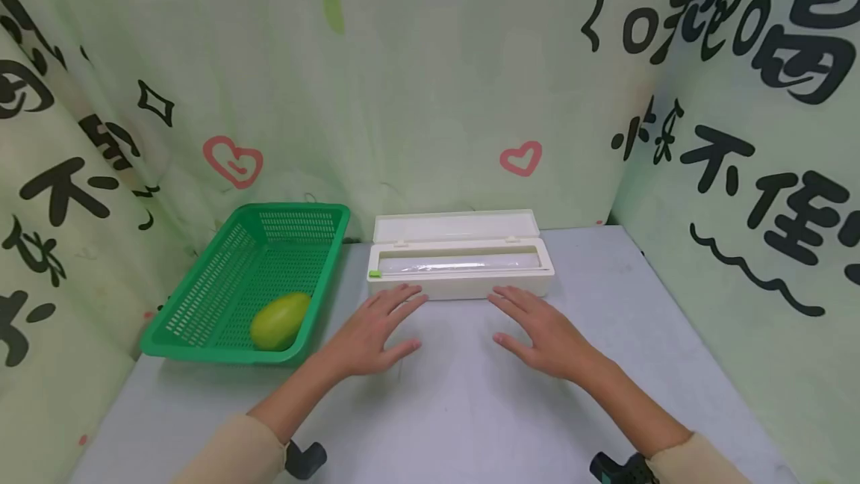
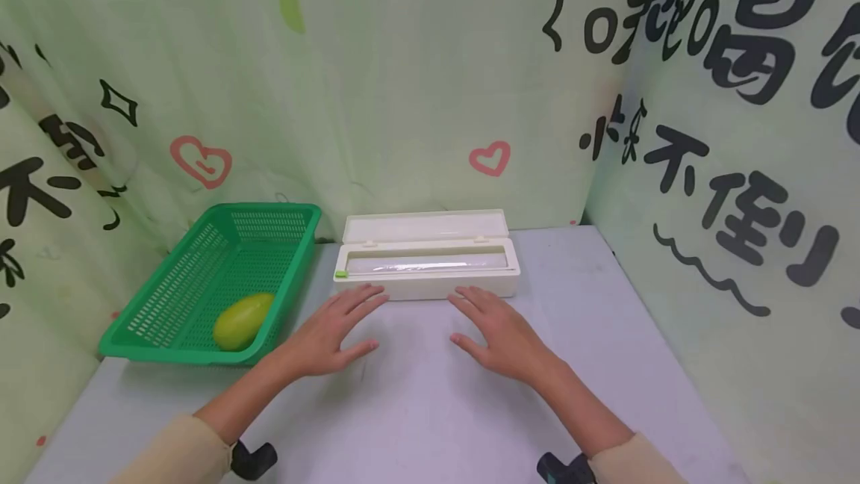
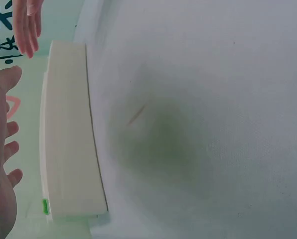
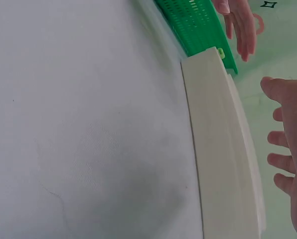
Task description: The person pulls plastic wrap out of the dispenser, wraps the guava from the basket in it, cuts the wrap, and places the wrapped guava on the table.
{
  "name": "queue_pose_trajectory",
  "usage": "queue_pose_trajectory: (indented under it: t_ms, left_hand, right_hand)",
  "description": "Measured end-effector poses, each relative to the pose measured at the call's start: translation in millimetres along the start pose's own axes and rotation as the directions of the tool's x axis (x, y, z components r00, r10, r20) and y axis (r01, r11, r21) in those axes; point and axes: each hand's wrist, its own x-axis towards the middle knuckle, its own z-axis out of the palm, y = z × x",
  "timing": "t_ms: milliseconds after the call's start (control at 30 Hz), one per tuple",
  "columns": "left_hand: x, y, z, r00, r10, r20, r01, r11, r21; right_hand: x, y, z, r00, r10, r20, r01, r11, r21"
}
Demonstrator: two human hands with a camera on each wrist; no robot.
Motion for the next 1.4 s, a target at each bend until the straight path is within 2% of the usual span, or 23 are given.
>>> queue_pose_trajectory:
  t_ms: [333, 567, 833, 1167, 1400]
  left_hand:
    - [8.4, -1.9, -1.6, 0.999, -0.037, 0.028, 0.037, 0.999, -0.018]
    - [13.6, -4.1, -4.1, 0.997, -0.07, 0.019, 0.071, 0.995, -0.066]
    - [19.4, -7.4, -9.8, 0.996, -0.087, 0.018, 0.088, 0.993, -0.076]
    - [20.0, -8.8, -8.6, 0.989, -0.136, 0.064, 0.141, 0.986, -0.085]
    - [17.4, -11.8, -4.7, 0.985, -0.161, 0.066, 0.168, 0.981, -0.101]
  right_hand:
    - [3, 4, 5, 0.999, 0.05, 0.014, -0.05, 0.998, 0.023]
    - [7, 6, 4, 0.998, 0.062, 0.001, -0.062, 0.997, 0.044]
    - [11, 10, 1, 0.996, 0.092, 0.007, -0.092, 0.993, 0.076]
    - [19, 11, -5, 0.992, 0.127, 0.024, -0.129, 0.988, 0.08]
    - [21, 14, 2, 0.992, 0.125, 0.014, -0.126, 0.99, 0.069]
